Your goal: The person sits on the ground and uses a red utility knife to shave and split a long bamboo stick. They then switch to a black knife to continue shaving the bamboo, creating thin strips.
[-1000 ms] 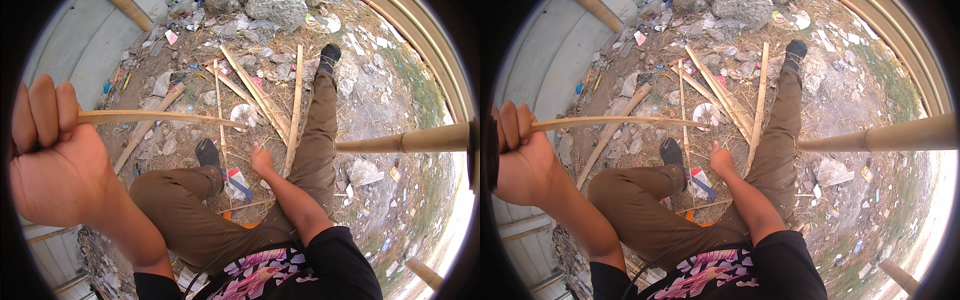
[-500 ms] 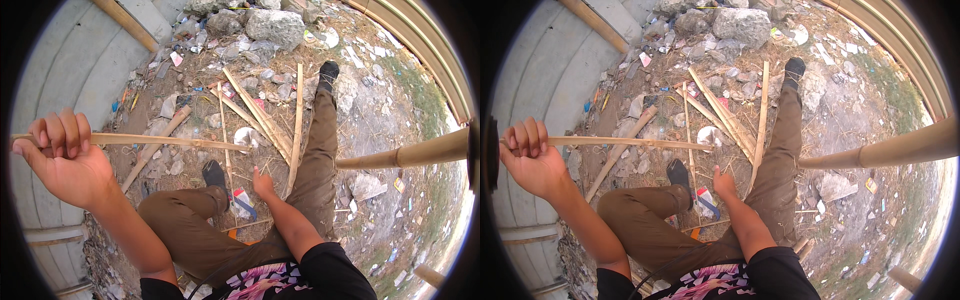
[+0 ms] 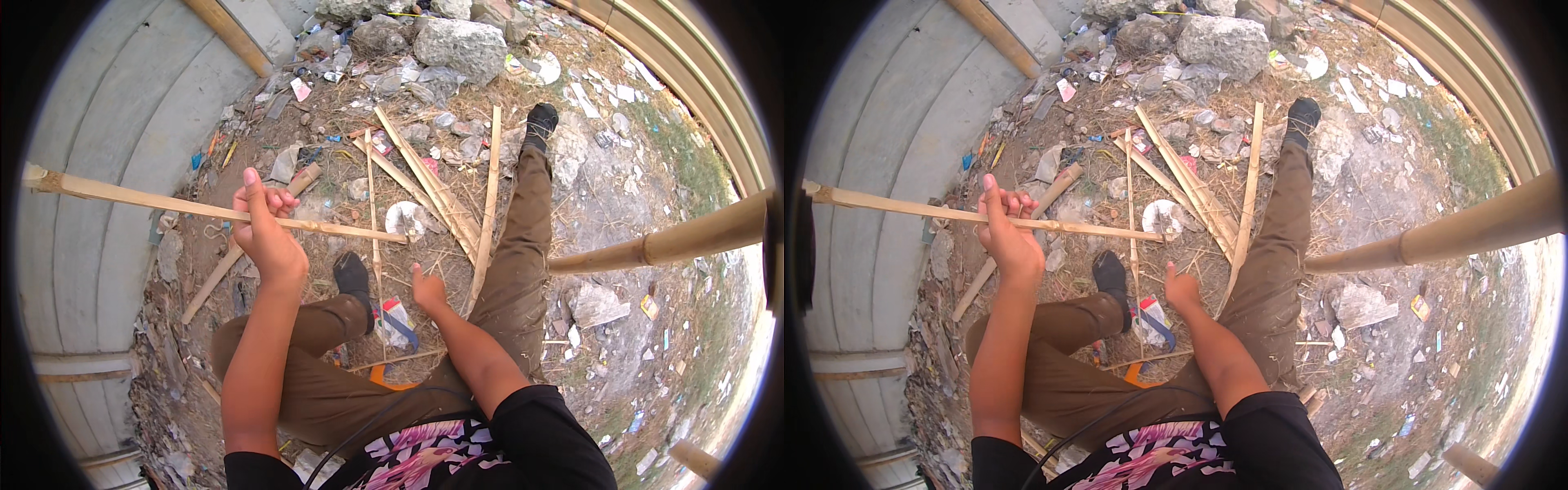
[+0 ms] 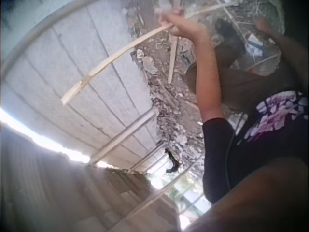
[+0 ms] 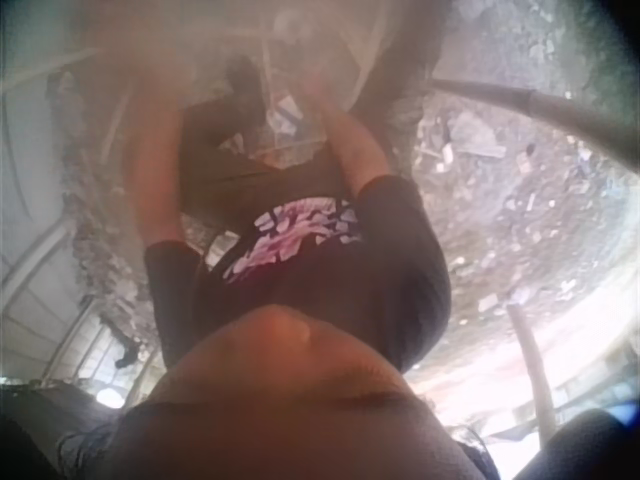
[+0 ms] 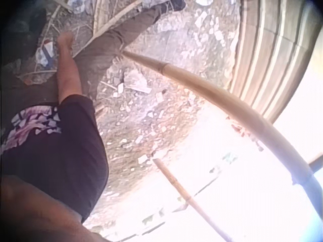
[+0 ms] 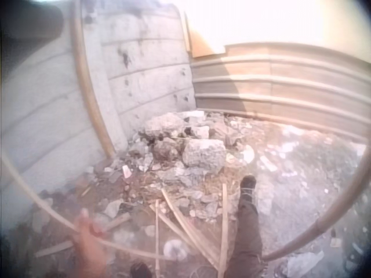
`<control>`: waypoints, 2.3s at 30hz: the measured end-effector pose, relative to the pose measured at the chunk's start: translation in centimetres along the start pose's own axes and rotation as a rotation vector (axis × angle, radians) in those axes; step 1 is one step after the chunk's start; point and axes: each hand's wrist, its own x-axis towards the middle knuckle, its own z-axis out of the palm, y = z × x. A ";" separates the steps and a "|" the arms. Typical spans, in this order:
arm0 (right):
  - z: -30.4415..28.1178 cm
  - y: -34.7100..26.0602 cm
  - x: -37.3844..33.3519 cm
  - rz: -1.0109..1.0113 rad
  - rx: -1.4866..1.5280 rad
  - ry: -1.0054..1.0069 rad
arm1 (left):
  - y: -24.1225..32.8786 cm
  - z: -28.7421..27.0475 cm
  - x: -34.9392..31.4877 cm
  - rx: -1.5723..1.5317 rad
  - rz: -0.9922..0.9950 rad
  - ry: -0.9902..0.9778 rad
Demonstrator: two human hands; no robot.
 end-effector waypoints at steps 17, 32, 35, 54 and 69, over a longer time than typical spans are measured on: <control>-1.0 -3.2 -5.9 -0.256 0.064 -0.183 | -3.3 -3.5 -0.5 -0.028 -0.132 -0.510; -1.2 -2.0 -1.8 -0.187 0.120 -0.073 | -1.8 -2.2 0.8 -0.030 -0.016 -0.525; -2.2 -3.1 -2.1 -0.240 0.160 0.015 | -0.5 -1.8 0.5 -0.121 0.012 -0.577; -11.7 -13.2 -15.9 -0.714 0.609 -0.107 | 7.8 0.8 -2.9 -0.164 0.363 -0.538; -10.9 -10.8 -18.6 -0.763 0.245 -0.041 | 6.8 0.2 -3.2 -0.248 0.291 -0.517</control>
